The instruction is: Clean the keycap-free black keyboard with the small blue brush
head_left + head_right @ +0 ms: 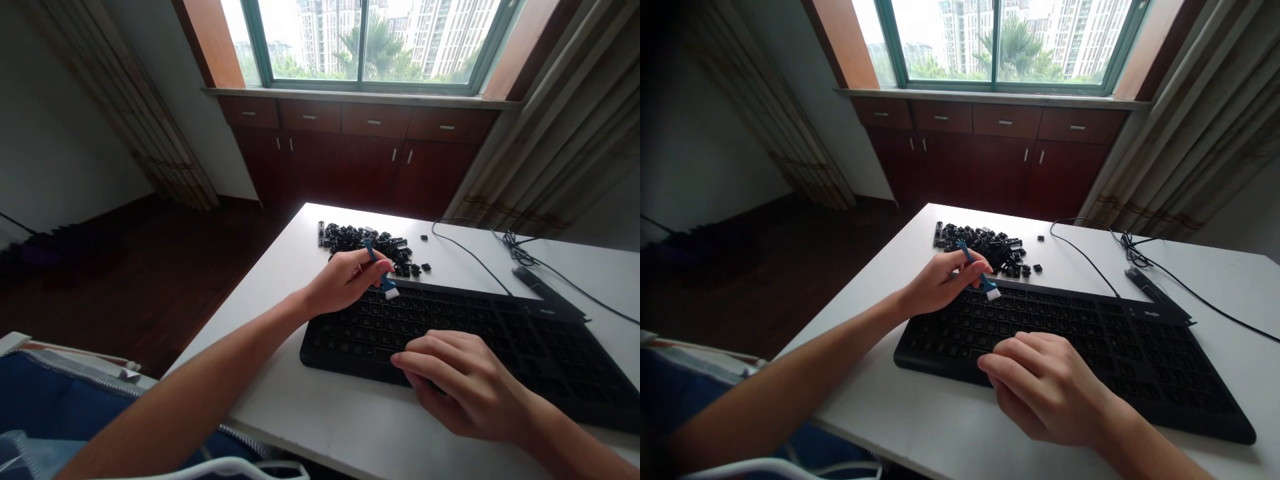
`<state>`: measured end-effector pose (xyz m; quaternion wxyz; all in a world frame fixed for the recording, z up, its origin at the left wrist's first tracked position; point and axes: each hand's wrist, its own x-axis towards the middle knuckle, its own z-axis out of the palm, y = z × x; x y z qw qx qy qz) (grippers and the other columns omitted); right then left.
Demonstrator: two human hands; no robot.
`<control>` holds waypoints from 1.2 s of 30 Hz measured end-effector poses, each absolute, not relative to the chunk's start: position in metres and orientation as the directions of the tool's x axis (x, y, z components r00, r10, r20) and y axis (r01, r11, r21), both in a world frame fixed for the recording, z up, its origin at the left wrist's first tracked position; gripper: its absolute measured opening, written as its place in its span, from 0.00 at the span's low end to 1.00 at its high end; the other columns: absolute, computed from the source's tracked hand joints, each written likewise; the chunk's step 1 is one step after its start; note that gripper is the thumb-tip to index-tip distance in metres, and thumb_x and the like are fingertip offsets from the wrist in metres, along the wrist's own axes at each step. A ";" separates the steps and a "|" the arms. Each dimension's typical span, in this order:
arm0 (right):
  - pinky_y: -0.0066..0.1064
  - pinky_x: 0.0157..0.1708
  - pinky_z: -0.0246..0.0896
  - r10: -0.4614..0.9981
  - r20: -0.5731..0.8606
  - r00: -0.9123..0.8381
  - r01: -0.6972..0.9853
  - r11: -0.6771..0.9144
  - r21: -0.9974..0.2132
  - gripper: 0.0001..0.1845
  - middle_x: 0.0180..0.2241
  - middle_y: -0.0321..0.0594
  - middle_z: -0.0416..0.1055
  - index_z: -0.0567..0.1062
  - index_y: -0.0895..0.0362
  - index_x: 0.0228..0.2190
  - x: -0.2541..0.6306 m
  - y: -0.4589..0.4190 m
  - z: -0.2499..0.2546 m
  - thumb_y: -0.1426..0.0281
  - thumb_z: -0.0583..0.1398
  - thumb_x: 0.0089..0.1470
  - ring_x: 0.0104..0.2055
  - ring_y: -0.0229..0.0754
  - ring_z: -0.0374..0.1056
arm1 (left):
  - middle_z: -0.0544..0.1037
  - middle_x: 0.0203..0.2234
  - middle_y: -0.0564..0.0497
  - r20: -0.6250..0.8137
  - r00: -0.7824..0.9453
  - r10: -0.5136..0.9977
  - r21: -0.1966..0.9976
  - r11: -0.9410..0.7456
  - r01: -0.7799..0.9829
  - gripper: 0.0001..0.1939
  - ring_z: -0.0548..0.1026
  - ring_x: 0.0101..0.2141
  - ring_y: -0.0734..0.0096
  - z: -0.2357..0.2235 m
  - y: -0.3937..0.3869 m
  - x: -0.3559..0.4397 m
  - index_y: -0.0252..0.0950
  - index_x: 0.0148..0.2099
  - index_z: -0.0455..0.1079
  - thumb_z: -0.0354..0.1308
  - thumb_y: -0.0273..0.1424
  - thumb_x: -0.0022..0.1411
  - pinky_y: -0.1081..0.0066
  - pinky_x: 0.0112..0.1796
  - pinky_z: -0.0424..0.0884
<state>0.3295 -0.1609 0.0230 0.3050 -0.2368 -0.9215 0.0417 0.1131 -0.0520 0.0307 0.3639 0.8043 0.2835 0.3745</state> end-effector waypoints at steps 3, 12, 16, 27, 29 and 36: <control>0.32 0.29 0.62 0.461 0.533 -0.710 0.408 0.885 -0.223 0.19 0.34 0.43 0.74 0.71 0.61 0.47 0.330 -0.160 0.022 0.82 0.60 0.51 0.30 0.38 0.64 | 0.78 0.30 0.49 0.472 0.595 0.651 0.684 -0.696 0.218 0.14 0.74 0.30 0.77 0.031 -0.054 0.112 0.32 0.42 0.72 0.49 0.36 0.70 0.76 0.32 0.70; 0.32 0.28 0.60 0.447 0.487 -0.751 0.386 0.894 -0.226 0.19 0.34 0.42 0.74 0.70 0.61 0.46 0.330 -0.159 0.022 0.81 0.59 0.52 0.30 0.38 0.64 | 0.78 0.32 0.47 0.562 0.663 0.493 0.509 -0.839 0.192 0.12 0.74 0.35 0.72 0.029 -0.048 0.108 0.32 0.37 0.72 0.50 0.30 0.69 0.70 0.38 0.71; 0.32 0.28 0.60 0.449 0.491 -0.747 0.389 0.893 -0.225 0.19 0.33 0.42 0.74 0.70 0.60 0.47 0.329 -0.159 0.022 0.81 0.58 0.52 0.30 0.38 0.65 | 0.78 0.32 0.47 0.527 0.661 0.535 0.552 -0.806 0.212 0.13 0.75 0.34 0.73 0.029 -0.049 0.108 0.32 0.37 0.72 0.49 0.31 0.70 0.72 0.38 0.71; 0.31 0.28 0.60 0.441 0.491 -0.751 0.388 0.897 -0.213 0.19 0.34 0.42 0.74 0.70 0.61 0.47 0.330 -0.159 0.024 0.80 0.58 0.52 0.30 0.38 0.65 | 0.76 0.33 0.48 0.533 0.608 0.589 0.586 -0.775 0.238 0.14 0.74 0.33 0.75 0.031 -0.050 0.106 0.32 0.38 0.70 0.46 0.32 0.71 0.73 0.37 0.71; 0.31 0.27 0.60 0.439 0.493 -0.751 0.390 0.898 -0.206 0.18 0.34 0.42 0.74 0.70 0.61 0.47 0.330 -0.159 0.024 0.80 0.58 0.52 0.30 0.38 0.65 | 0.76 0.34 0.47 0.524 0.648 0.552 0.565 -0.795 0.220 0.14 0.74 0.36 0.74 0.030 -0.050 0.107 0.32 0.39 0.70 0.45 0.31 0.71 0.72 0.39 0.71; 0.30 0.28 0.62 0.453 0.493 -0.743 0.405 0.890 -0.209 0.17 0.33 0.40 0.74 0.70 0.59 0.47 0.330 -0.159 0.023 0.78 0.57 0.54 0.29 0.36 0.67 | 0.77 0.36 0.47 0.550 0.685 0.477 0.464 -0.857 0.223 0.13 0.71 0.38 0.70 0.031 -0.051 0.110 0.33 0.40 0.70 0.45 0.29 0.71 0.64 0.46 0.68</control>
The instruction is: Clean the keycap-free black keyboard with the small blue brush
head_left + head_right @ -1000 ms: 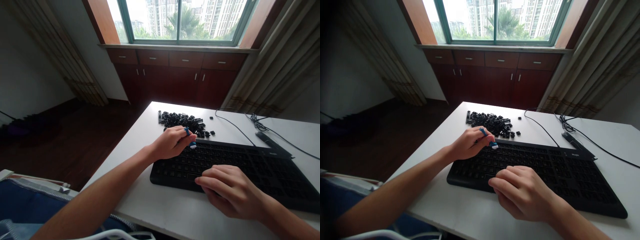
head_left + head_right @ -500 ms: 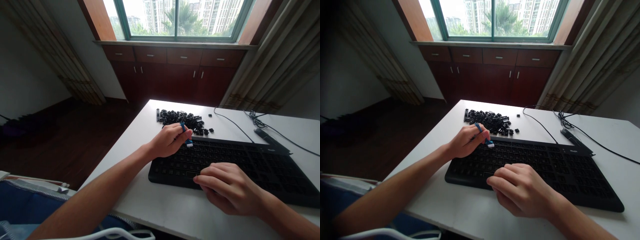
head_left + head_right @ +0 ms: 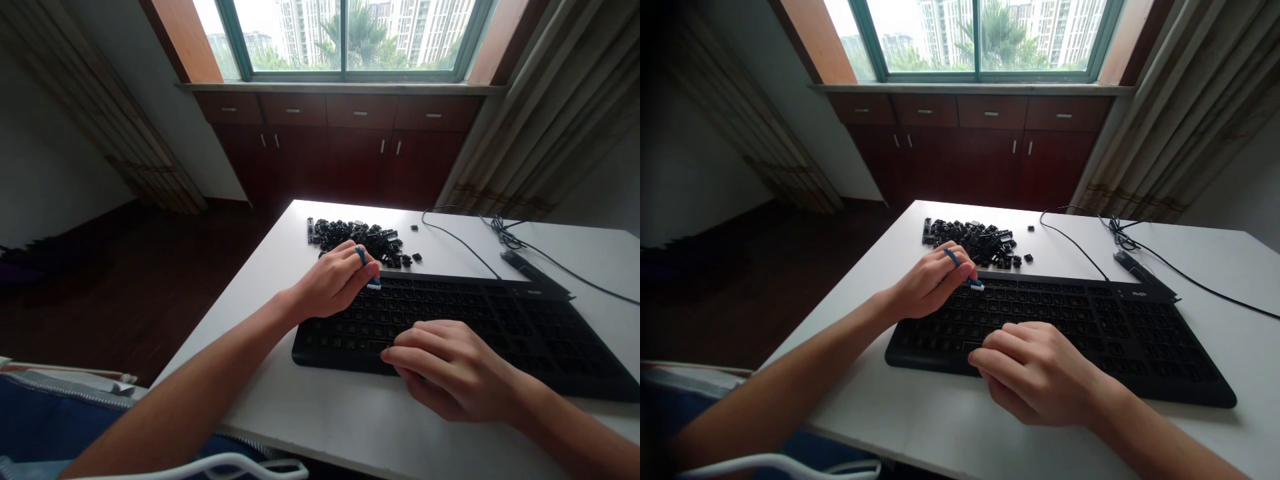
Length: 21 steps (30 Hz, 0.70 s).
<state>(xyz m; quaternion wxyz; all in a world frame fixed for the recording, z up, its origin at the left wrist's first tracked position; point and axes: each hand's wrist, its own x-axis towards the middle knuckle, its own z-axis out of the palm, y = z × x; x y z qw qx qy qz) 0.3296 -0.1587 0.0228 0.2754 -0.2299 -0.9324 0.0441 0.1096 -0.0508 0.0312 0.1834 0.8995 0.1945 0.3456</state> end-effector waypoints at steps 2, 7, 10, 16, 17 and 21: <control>0.30 0.29 0.63 0.456 0.492 -0.741 0.406 0.889 -0.213 0.16 0.34 0.40 0.74 0.71 0.59 0.46 0.330 -0.159 0.022 0.78 0.58 0.54 0.30 0.36 0.67 | 0.77 0.35 0.47 0.578 0.660 0.481 0.448 -0.862 0.237 0.12 0.70 0.37 0.70 0.032 -0.051 0.109 0.33 0.39 0.69 0.45 0.29 0.71 0.64 0.45 0.68; 0.31 0.29 0.63 0.465 0.480 -0.743 0.409 0.885 -0.225 0.15 0.35 0.41 0.74 0.72 0.59 0.45 0.331 -0.159 0.020 0.78 0.58 0.54 0.31 0.37 0.67 | 0.75 0.33 0.48 0.610 0.652 0.450 0.398 -0.886 0.239 0.11 0.68 0.35 0.71 0.033 -0.052 0.110 0.33 0.37 0.67 0.46 0.27 0.70 0.65 0.41 0.68; 0.31 0.30 0.63 0.463 0.483 -0.743 0.406 0.886 -0.225 0.16 0.35 0.42 0.74 0.72 0.60 0.46 0.331 -0.159 0.021 0.79 0.58 0.54 0.31 0.37 0.66 | 0.75 0.33 0.48 0.598 0.679 0.426 0.376 -0.897 0.232 0.10 0.68 0.34 0.71 0.033 -0.053 0.111 0.33 0.37 0.67 0.47 0.27 0.70 0.66 0.40 0.68; 0.32 0.29 0.62 0.471 0.467 -0.748 0.415 0.882 -0.223 0.17 0.36 0.42 0.74 0.72 0.60 0.46 0.332 -0.160 0.020 0.79 0.59 0.54 0.31 0.38 0.65 | 0.76 0.35 0.47 0.598 0.682 0.422 0.330 -0.905 0.270 0.10 0.69 0.39 0.69 0.032 -0.053 0.113 0.34 0.38 0.71 0.51 0.31 0.69 0.65 0.43 0.69; 0.32 0.29 0.62 0.471 0.465 -0.749 0.415 0.882 -0.224 0.17 0.35 0.42 0.74 0.72 0.60 0.46 0.332 -0.160 0.020 0.78 0.58 0.54 0.31 0.38 0.65 | 0.76 0.35 0.46 0.598 0.678 0.428 0.337 -0.901 0.272 0.10 0.70 0.39 0.69 0.032 -0.053 0.113 0.34 0.38 0.72 0.52 0.31 0.68 0.66 0.43 0.69; 0.32 0.29 0.61 0.472 0.461 -0.752 0.415 0.881 -0.226 0.16 0.34 0.42 0.73 0.72 0.60 0.46 0.332 -0.159 0.020 0.78 0.58 0.55 0.31 0.38 0.65 | 0.79 0.36 0.48 0.605 0.643 0.469 0.412 -0.876 0.251 0.07 0.72 0.37 0.72 0.032 -0.053 0.116 0.34 0.40 0.74 0.56 0.31 0.66 0.69 0.42 0.71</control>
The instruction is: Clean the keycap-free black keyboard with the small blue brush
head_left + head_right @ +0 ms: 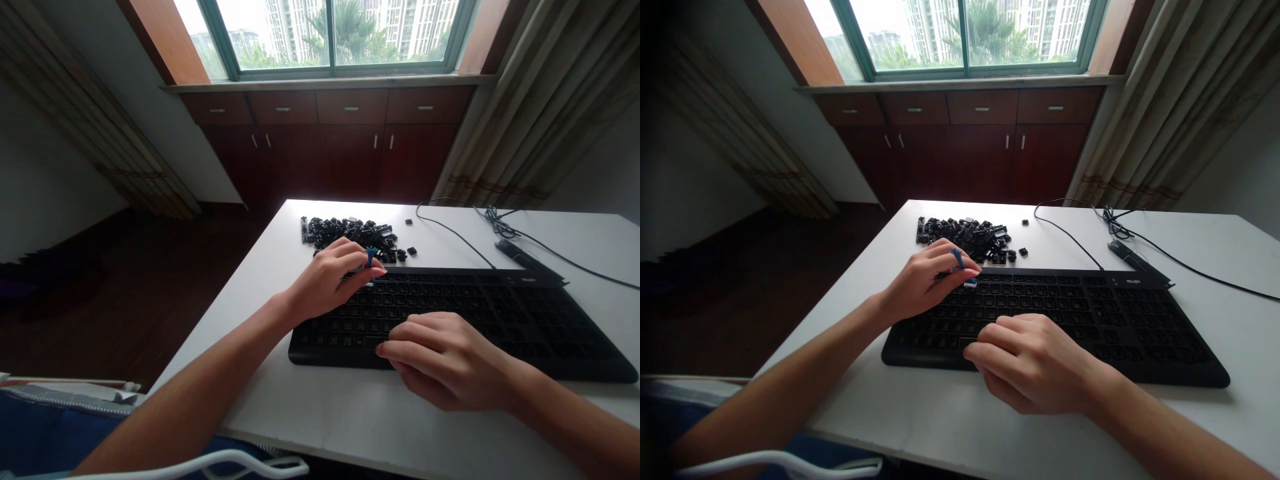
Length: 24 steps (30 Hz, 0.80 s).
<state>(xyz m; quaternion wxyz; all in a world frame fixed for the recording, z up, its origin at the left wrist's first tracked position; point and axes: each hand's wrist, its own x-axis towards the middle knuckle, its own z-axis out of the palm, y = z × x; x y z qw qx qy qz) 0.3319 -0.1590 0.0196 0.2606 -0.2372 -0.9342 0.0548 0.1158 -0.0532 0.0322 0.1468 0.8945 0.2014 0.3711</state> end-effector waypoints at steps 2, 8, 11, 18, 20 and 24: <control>0.32 0.29 0.61 0.472 0.460 -0.752 0.416 0.881 -0.224 0.15 0.34 0.41 0.73 0.72 0.60 0.45 0.332 -0.159 0.020 0.78 0.58 0.55 0.31 0.38 0.65 | 0.80 0.37 0.49 0.622 0.585 0.520 0.473 -0.845 0.248 0.07 0.74 0.36 0.75 0.033 -0.055 0.117 0.35 0.40 0.75 0.58 0.32 0.65 0.72 0.39 0.72; 0.31 0.29 0.61 0.461 0.473 -0.750 0.405 0.887 -0.222 0.15 0.34 0.42 0.74 0.72 0.60 0.45 0.331 -0.158 0.020 0.78 0.58 0.55 0.31 0.37 0.65 | 0.81 0.34 0.50 0.586 0.486 0.648 0.623 -0.744 0.241 0.08 0.77 0.32 0.77 0.034 -0.059 0.120 0.34 0.35 0.77 0.61 0.34 0.62 0.75 0.35 0.74; 0.31 0.29 0.61 0.461 0.473 -0.751 0.404 0.887 -0.223 0.15 0.35 0.42 0.74 0.72 0.61 0.45 0.331 -0.159 0.020 0.78 0.58 0.55 0.31 0.37 0.65 | 0.81 0.35 0.50 0.575 0.493 0.652 0.628 -0.739 0.245 0.08 0.77 0.33 0.76 0.032 -0.058 0.120 0.35 0.37 0.78 0.61 0.34 0.62 0.75 0.36 0.74; 0.32 0.29 0.60 0.464 0.468 -0.752 0.410 0.885 -0.219 0.14 0.35 0.42 0.74 0.73 0.61 0.44 0.332 -0.159 0.019 0.78 0.59 0.55 0.31 0.38 0.63 | 0.81 0.34 0.50 0.593 0.522 0.613 0.590 -0.772 0.236 0.08 0.78 0.33 0.77 0.030 -0.058 0.119 0.36 0.40 0.79 0.61 0.32 0.62 0.76 0.35 0.74; 0.32 0.28 0.59 0.464 0.469 -0.751 0.412 0.885 -0.217 0.13 0.35 0.42 0.74 0.73 0.61 0.44 0.332 -0.159 0.019 0.78 0.59 0.55 0.31 0.38 0.63 | 0.81 0.34 0.50 0.602 0.531 0.596 0.579 -0.784 0.223 0.07 0.78 0.33 0.78 0.030 -0.058 0.119 0.36 0.41 0.79 0.61 0.31 0.62 0.77 0.36 0.74; 0.32 0.29 0.59 0.472 0.465 -0.749 0.417 0.881 -0.222 0.13 0.35 0.42 0.74 0.73 0.61 0.44 0.331 -0.158 0.020 0.78 0.59 0.55 0.31 0.38 0.63 | 0.80 0.33 0.51 0.616 0.549 0.566 0.561 -0.803 0.199 0.07 0.77 0.32 0.80 0.029 -0.058 0.119 0.36 0.41 0.79 0.62 0.30 0.61 0.79 0.34 0.74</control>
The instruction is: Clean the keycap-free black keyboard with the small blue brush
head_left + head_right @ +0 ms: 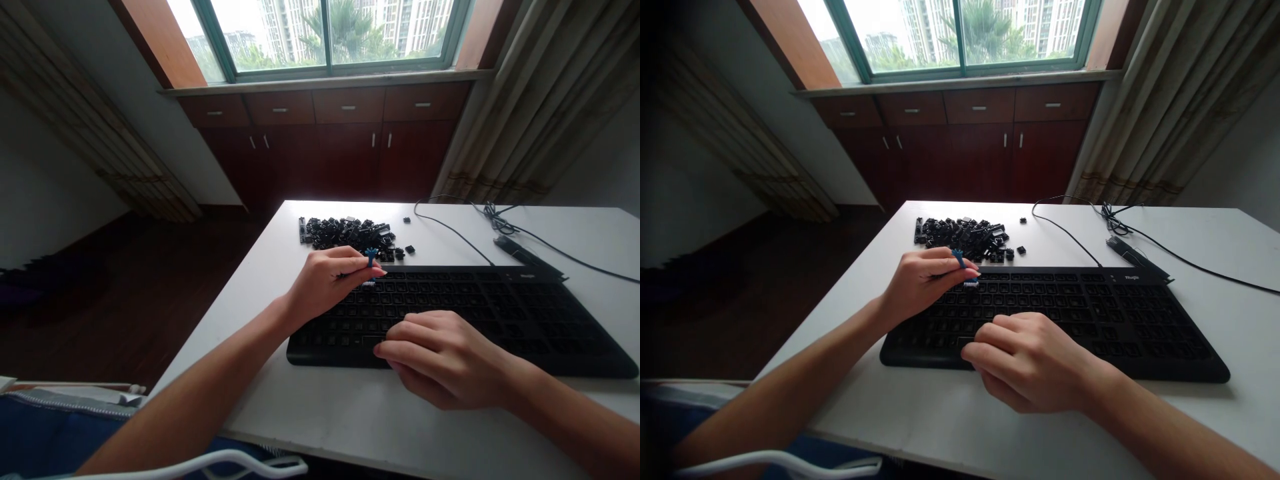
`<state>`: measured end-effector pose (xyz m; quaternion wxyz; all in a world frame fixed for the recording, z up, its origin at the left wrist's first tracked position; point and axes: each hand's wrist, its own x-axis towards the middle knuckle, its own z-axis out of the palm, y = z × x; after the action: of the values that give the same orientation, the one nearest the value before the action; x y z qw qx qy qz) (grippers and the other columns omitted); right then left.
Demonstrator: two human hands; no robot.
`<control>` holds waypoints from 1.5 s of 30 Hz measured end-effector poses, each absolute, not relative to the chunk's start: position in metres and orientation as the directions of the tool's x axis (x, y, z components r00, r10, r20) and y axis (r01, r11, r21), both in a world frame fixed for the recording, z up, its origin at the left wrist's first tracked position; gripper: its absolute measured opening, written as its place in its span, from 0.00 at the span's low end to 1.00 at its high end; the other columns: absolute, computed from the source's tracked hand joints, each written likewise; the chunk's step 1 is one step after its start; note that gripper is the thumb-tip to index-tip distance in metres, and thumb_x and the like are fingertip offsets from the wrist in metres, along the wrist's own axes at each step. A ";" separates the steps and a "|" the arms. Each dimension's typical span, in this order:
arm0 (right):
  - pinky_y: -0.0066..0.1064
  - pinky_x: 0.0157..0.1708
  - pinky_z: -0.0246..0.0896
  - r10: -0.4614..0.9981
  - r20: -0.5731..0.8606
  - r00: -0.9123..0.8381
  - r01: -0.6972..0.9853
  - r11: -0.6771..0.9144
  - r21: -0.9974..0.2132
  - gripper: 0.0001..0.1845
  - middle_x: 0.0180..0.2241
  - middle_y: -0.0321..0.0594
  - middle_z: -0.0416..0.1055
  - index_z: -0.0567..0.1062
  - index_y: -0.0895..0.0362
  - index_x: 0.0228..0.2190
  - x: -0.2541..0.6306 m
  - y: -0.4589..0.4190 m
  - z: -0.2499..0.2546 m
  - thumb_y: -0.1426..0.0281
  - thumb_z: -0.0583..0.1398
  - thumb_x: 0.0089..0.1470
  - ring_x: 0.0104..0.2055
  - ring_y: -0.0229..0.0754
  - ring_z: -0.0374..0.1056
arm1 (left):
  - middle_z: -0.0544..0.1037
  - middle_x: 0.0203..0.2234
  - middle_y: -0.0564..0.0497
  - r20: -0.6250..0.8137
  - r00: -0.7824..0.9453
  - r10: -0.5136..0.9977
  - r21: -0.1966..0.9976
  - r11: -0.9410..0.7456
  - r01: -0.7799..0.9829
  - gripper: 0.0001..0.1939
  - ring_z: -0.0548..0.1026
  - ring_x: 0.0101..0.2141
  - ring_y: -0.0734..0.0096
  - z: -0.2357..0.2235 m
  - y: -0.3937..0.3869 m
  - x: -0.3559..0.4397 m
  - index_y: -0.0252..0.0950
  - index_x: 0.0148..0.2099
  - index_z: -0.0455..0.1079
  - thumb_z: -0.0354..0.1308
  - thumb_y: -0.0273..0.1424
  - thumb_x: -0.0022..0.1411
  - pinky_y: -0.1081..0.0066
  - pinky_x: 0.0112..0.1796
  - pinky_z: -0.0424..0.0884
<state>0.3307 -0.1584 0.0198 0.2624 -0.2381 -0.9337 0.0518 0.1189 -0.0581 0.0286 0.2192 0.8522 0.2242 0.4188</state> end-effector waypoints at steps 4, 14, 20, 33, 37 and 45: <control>0.32 0.29 0.59 0.469 0.467 -0.750 0.412 0.883 -0.224 0.14 0.35 0.42 0.74 0.73 0.61 0.44 0.332 -0.159 0.018 0.78 0.58 0.55 0.31 0.38 0.63 | 0.79 0.32 0.51 0.592 0.572 0.568 0.575 -0.795 0.193 0.07 0.77 0.31 0.79 0.026 -0.057 0.118 0.37 0.41 0.79 0.61 0.31 0.62 0.78 0.33 0.73; 0.32 0.29 0.59 0.470 0.462 -0.752 0.410 0.883 -0.229 0.14 0.34 0.42 0.73 0.72 0.60 0.45 0.332 -0.159 0.018 0.78 0.58 0.56 0.31 0.38 0.64 | 0.78 0.30 0.50 0.560 0.591 0.581 0.593 -0.779 0.204 0.09 0.75 0.29 0.79 0.027 -0.059 0.120 0.37 0.40 0.80 0.60 0.34 0.63 0.78 0.31 0.72; 0.32 0.30 0.60 0.479 0.455 -0.751 0.417 0.878 -0.235 0.15 0.35 0.42 0.73 0.72 0.60 0.46 0.332 -0.159 0.018 0.78 0.59 0.55 0.32 0.38 0.64 | 0.79 0.31 0.49 0.507 0.569 0.648 0.667 -0.713 0.218 0.11 0.75 0.30 0.78 0.029 -0.057 0.121 0.35 0.37 0.79 0.59 0.35 0.64 0.77 0.31 0.72; 0.31 0.30 0.60 0.479 0.446 -0.756 0.424 0.878 -0.225 0.14 0.34 0.41 0.73 0.72 0.59 0.45 0.332 -0.159 0.019 0.77 0.57 0.56 0.32 0.37 0.65 | 0.80 0.36 0.46 0.445 0.597 0.667 0.759 -0.635 0.144 0.12 0.78 0.36 0.74 0.031 -0.057 0.120 0.32 0.40 0.76 0.54 0.33 0.67 0.74 0.38 0.76; 0.31 0.30 0.61 0.479 0.447 -0.756 0.425 0.878 -0.222 0.13 0.34 0.41 0.73 0.72 0.59 0.45 0.332 -0.159 0.019 0.77 0.57 0.57 0.32 0.37 0.66 | 0.80 0.37 0.46 0.508 0.639 0.577 0.663 -0.736 0.138 0.11 0.79 0.38 0.72 0.033 -0.055 0.118 0.33 0.40 0.77 0.55 0.32 0.67 0.73 0.39 0.76; 0.31 0.30 0.61 0.482 0.440 -0.757 0.419 0.876 -0.240 0.15 0.36 0.42 0.73 0.72 0.59 0.46 0.333 -0.160 0.019 0.78 0.58 0.56 0.32 0.38 0.65 | 0.80 0.35 0.47 0.564 0.566 0.602 0.595 -0.771 0.227 0.11 0.78 0.34 0.74 0.035 -0.057 0.117 0.33 0.41 0.77 0.56 0.32 0.66 0.75 0.37 0.76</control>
<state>0.3326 -0.1595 0.0186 0.2516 -0.2409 -0.9352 0.0634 0.1168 -0.0567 0.0348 0.2359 0.8529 0.2428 0.3975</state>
